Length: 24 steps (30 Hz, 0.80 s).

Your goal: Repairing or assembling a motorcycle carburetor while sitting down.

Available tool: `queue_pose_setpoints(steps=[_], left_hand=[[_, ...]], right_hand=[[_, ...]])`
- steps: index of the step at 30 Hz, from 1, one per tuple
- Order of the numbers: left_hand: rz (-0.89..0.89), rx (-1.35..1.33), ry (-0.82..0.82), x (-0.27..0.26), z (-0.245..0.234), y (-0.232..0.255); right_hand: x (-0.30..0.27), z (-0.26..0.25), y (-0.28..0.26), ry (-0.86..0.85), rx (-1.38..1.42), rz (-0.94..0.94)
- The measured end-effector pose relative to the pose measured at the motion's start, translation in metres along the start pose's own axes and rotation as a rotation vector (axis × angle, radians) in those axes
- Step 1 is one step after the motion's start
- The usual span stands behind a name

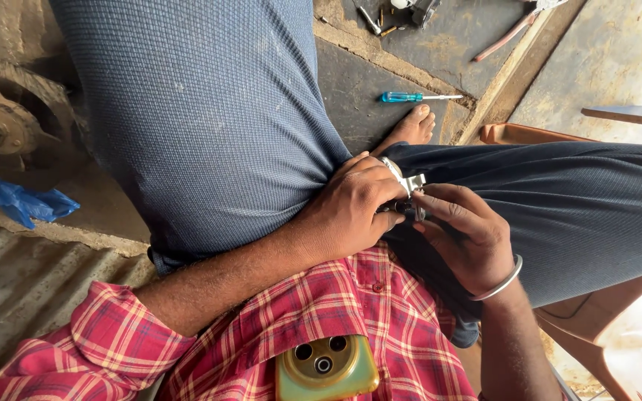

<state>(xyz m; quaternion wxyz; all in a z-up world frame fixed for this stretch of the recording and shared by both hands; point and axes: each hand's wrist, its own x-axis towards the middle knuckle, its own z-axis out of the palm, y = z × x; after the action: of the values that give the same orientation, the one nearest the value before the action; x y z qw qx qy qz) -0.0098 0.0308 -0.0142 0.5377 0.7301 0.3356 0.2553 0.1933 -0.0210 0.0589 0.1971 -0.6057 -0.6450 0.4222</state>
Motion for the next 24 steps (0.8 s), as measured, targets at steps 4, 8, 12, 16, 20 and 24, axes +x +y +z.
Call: queue_pose_setpoints(steps=[4,8,12,16,20,24], left_hand=[[-0.009,-0.005,-0.016,0.001,-0.002,0.001],[-0.027,0.004,-0.041,0.001,-0.001,0.001],[-0.028,0.006,-0.044,0.001,0.0,0.001],[-0.02,0.0,-0.036,0.0,0.0,0.0],[-0.015,0.007,-0.031,-0.001,0.001,-0.001],[-0.022,0.002,-0.024,-0.001,0.001,-0.001]], right_hand=[[-0.001,0.0,0.001,0.022,-0.005,0.01],[-0.001,-0.001,0.005,0.016,0.007,0.026],[-0.002,-0.003,0.003,0.01,0.032,0.042],[0.003,-0.007,-0.003,-0.028,0.001,0.029],[0.007,-0.011,-0.007,-0.076,-0.047,0.001],[0.007,-0.012,-0.006,-0.084,-0.069,-0.016]])
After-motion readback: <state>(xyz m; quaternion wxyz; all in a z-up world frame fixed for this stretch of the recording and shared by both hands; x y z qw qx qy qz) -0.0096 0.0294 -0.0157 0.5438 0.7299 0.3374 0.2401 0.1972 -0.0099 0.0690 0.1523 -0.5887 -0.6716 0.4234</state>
